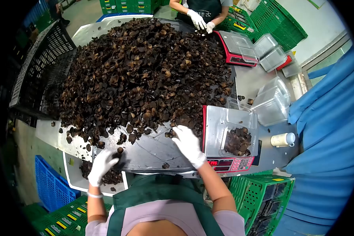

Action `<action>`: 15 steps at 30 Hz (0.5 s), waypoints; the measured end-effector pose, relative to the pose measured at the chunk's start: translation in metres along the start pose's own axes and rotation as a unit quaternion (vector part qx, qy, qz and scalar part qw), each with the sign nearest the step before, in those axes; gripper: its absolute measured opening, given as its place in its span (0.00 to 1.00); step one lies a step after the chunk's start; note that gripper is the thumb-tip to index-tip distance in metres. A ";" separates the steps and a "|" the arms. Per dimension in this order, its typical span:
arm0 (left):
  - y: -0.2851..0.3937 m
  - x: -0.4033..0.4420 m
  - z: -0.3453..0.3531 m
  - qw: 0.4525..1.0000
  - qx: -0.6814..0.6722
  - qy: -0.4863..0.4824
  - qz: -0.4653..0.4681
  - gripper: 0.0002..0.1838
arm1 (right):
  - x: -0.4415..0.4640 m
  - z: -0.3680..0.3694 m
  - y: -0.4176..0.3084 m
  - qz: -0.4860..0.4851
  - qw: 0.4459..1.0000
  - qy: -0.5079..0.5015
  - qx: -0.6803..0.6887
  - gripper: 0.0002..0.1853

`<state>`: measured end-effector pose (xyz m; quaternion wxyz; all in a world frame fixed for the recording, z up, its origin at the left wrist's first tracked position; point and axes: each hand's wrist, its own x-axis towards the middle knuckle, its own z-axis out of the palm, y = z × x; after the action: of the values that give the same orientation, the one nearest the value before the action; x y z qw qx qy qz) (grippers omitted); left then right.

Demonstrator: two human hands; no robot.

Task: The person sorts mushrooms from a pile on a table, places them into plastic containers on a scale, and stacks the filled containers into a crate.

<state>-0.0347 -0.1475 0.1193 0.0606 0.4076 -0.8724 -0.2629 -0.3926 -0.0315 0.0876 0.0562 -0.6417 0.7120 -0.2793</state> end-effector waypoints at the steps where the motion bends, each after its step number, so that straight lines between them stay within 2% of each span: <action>1: 0.013 0.024 0.008 0.994 -0.053 0.079 0.048 0.14 | 0.000 0.024 0.002 0.019 0.998 -0.049 -0.046 0.23; 4: 0.044 0.099 0.045 0.966 -0.100 0.182 0.152 0.12 | 0.000 0.062 0.011 0.017 0.990 -0.068 -0.124 0.22; 5: 0.056 0.124 0.055 0.953 -0.106 0.205 0.199 0.11 | -0.005 0.072 0.014 0.010 0.992 -0.030 -0.118 0.19; 7: 0.077 0.167 0.078 0.935 -0.058 0.249 0.245 0.09 | -0.015 0.070 0.007 0.020 0.997 -0.049 -0.054 0.15; 9: 0.091 0.197 0.095 0.954 0.014 0.235 0.187 0.10 | -0.024 0.063 0.004 0.004 0.998 -0.027 -0.062 0.13; 10: 0.095 0.208 0.103 0.947 0.033 0.271 0.169 0.13 | -0.029 0.058 0.005 0.022 0.999 -0.027 0.009 0.13; 12: 0.098 0.220 0.110 0.960 0.054 0.237 0.139 0.14 | -0.037 0.057 0.013 0.056 0.990 -0.031 0.124 0.12; 13: 0.099 0.223 0.114 0.967 0.075 0.212 0.121 0.14 | -0.039 0.056 0.019 0.057 0.990 -0.027 0.125 0.12; 14: 0.101 0.225 0.117 0.965 0.090 0.215 0.119 0.14 | -0.040 0.052 0.021 0.164 0.935 -0.065 0.308 0.11; 15: 0.100 0.225 0.119 0.966 0.093 0.210 0.121 0.14 | -0.043 0.050 0.021 0.264 0.832 -0.100 0.477 0.10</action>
<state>-0.2888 -0.2129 0.0436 0.2358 0.3488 -0.9036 -0.0795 -0.3819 -0.0062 0.0237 0.4980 -0.3475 0.6232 -0.4928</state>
